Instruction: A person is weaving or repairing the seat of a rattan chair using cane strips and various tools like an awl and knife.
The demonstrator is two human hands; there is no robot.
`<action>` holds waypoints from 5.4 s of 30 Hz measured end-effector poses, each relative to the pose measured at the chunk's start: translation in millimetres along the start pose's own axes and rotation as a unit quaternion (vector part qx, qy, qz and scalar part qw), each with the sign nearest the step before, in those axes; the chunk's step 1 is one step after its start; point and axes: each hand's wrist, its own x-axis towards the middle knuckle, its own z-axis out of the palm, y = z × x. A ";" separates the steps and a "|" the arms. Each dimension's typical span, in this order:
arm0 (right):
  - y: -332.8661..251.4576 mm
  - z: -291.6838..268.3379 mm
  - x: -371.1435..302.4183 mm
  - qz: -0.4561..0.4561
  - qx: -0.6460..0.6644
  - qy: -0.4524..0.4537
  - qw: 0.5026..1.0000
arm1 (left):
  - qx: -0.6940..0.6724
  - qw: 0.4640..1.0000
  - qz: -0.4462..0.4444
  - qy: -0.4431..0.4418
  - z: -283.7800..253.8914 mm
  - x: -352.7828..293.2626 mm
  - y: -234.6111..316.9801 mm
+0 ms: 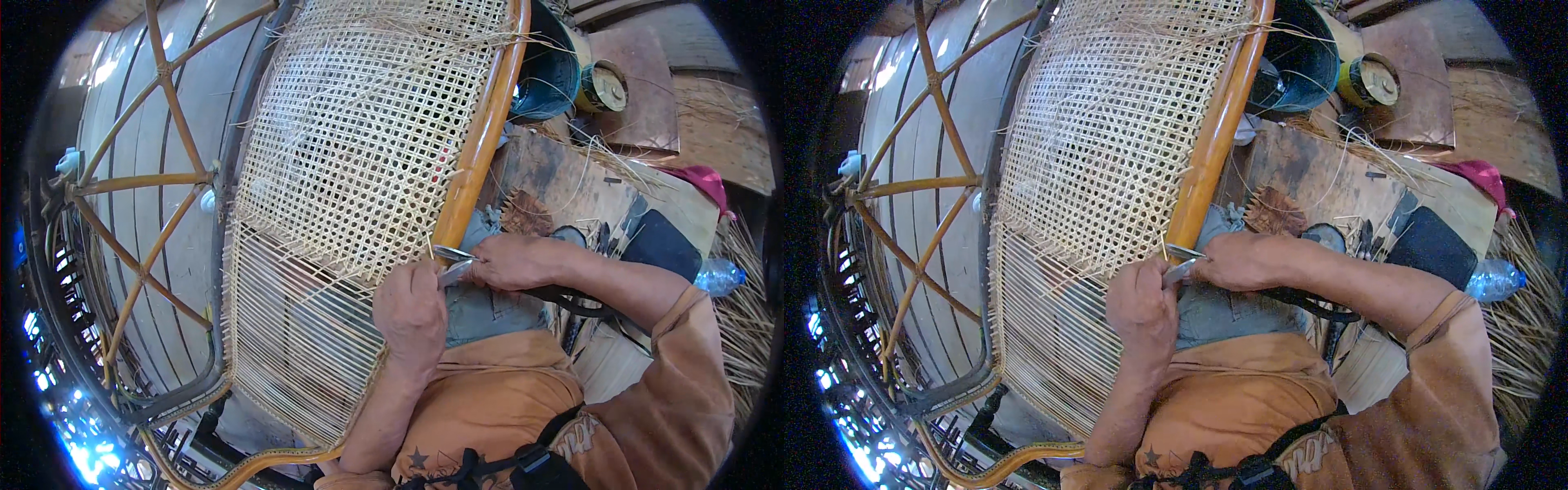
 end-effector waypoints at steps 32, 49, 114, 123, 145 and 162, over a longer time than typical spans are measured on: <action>0.6 2.8 6.0 -0.039 -0.153 0.039 0.987 | 0.000 0.999 0.007 -0.036 0.4 0.4 -2.4; 94.9 61.7 -62.7 -0.010 -0.160 0.398 0.903 | -0.228 0.943 -0.219 -0.107 -33.9 51.3 -39.9; 48.5 23.3 17.1 -0.243 0.157 0.489 0.823 | -0.160 0.930 -0.136 -0.303 -10.8 82.9 -52.6; 48.2 29.4 16.1 -0.204 0.174 0.515 0.814 | -0.152 0.931 -0.126 -0.306 -9.7 80.2 -54.7; 140.9 -39.7 26.0 -0.076 0.051 0.685 0.723 | -0.241 0.908 -0.119 -0.323 -16.3 75.3 -57.4; -23.1 -39.2 23.8 -0.147 -0.109 0.278 0.943 | -0.280 0.910 -0.230 -0.204 -16.3 49.6 -70.7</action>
